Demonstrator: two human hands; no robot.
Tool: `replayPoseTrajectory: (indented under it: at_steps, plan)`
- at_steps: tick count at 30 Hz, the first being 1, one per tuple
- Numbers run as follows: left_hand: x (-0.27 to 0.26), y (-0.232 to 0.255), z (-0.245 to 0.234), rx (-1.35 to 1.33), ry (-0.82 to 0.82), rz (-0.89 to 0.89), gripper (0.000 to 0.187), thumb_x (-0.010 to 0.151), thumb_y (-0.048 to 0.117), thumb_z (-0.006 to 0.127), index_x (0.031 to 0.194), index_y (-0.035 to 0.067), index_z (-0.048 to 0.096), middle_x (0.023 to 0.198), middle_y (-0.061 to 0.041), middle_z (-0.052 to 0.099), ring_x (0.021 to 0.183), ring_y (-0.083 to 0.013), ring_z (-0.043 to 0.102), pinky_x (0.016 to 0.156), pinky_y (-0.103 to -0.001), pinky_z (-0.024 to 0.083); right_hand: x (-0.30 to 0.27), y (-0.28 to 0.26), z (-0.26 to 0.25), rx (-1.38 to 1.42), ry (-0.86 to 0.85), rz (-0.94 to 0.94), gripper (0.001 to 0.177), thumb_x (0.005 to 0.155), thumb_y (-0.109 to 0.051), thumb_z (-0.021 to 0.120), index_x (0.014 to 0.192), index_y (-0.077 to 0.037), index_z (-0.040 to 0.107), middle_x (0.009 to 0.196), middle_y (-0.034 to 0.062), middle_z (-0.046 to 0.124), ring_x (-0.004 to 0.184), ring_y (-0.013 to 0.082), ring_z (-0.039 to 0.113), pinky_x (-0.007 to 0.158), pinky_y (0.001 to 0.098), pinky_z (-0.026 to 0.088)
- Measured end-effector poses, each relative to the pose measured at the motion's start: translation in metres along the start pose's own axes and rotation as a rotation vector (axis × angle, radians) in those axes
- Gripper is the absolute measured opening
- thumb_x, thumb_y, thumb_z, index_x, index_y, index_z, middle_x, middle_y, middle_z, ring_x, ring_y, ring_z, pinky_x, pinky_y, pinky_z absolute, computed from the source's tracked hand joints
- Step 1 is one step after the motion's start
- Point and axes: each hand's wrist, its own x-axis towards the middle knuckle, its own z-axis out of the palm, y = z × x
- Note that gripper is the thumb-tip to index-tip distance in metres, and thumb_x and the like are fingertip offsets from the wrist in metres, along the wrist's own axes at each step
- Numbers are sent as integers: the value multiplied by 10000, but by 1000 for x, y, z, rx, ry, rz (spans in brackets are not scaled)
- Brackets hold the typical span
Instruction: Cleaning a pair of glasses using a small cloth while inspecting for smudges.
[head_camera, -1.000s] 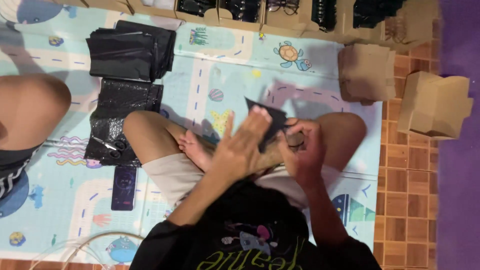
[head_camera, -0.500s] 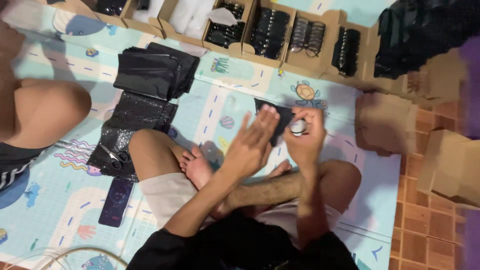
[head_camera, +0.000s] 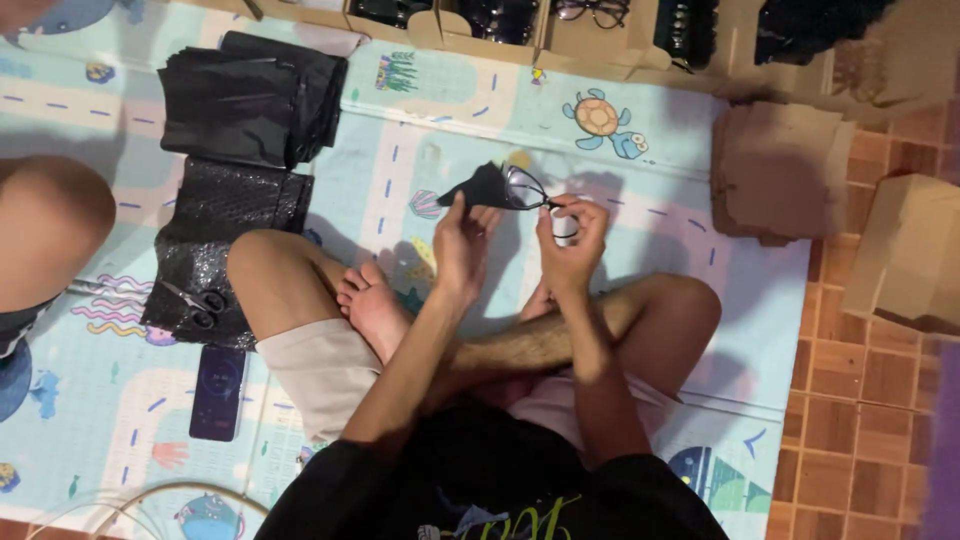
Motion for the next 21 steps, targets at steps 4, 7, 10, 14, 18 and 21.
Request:
replayPoseTrajectory:
  at_steps: [4,7,10,14,18,21]
  plan:
    - [11,2,9,-200,-184,-104,329,1123,287,536,905,41,561,895,-86,650,1022,-277,670,1100,-448,478,-15,13,22,-22,31,-19,382,943,102,754,1122,-56,455,1165,163,656,1065,195,647,963,328,530]
    - [-1,19,28,-155,8,-189,325,1002,293,470,1070,32,652,1053,-90,743,1076,-220,658,1074,-385,451,-20,17,26,-45,50,93,395,933,42,765,1124,-61,435,1133,143,692,945,146,631,876,291,510]
    - [19,-7,-23,-143,-162,-139,346,1036,306,504,1177,22,643,1148,-112,733,1152,-234,646,1094,-409,460,-25,17,28,-43,32,116,414,942,27,771,1132,-68,415,1117,144,702,914,140,597,900,300,499]
    - [27,-13,-30,-155,-297,-183,305,1145,321,529,1220,45,635,1193,-78,709,1214,-212,612,1134,-450,445,-18,14,30,23,33,127,416,963,25,758,1150,-78,401,1158,152,686,912,140,578,881,300,474]
    - [13,13,14,-82,-184,-273,307,995,337,530,1175,123,657,1142,24,718,1162,-131,607,1085,-391,420,-14,5,35,26,36,187,419,942,14,763,1121,-88,397,1162,153,694,885,126,572,795,273,451]
    - [31,-19,-20,-144,-238,-244,218,1061,312,573,1113,109,633,1030,12,663,1131,-145,609,1110,-439,442,-16,17,31,14,59,175,406,947,16,754,1123,-88,403,1145,144,690,894,119,576,813,263,482]
